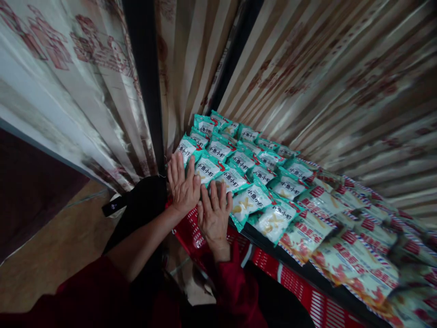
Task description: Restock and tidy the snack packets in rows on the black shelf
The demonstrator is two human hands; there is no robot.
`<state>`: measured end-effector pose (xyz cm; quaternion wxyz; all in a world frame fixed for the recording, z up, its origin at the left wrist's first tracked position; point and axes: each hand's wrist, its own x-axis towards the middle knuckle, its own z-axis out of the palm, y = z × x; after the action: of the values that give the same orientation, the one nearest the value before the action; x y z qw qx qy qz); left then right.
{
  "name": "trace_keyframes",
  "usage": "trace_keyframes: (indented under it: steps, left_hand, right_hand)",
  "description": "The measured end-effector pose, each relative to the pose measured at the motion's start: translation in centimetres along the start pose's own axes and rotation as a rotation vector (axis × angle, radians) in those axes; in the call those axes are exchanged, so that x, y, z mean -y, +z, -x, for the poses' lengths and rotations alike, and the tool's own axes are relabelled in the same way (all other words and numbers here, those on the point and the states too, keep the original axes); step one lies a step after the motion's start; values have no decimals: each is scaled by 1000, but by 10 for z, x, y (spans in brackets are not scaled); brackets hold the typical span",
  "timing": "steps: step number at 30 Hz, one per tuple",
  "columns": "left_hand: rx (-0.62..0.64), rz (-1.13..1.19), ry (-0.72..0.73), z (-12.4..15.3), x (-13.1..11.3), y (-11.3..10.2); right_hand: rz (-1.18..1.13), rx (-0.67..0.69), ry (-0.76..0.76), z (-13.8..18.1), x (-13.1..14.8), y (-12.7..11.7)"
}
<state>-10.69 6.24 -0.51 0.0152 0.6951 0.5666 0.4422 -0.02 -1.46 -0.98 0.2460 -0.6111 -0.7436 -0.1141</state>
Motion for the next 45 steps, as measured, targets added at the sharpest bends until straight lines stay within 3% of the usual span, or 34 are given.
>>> trace_keyframes:
  steps: [9, 21, 45]
  left_hand:
    - [26, -19, 7, 2, 2, 7]
    - [63, -38, 74, -1, -2, 6]
    - [64, -43, 118, 1, -3, -1]
  right_hand:
    - [3, 18, 10, -2, 0, -5]
    - [-29, -4, 46, 6, -13, -2]
    - [-12, -18, 101, 21, -15, -17]
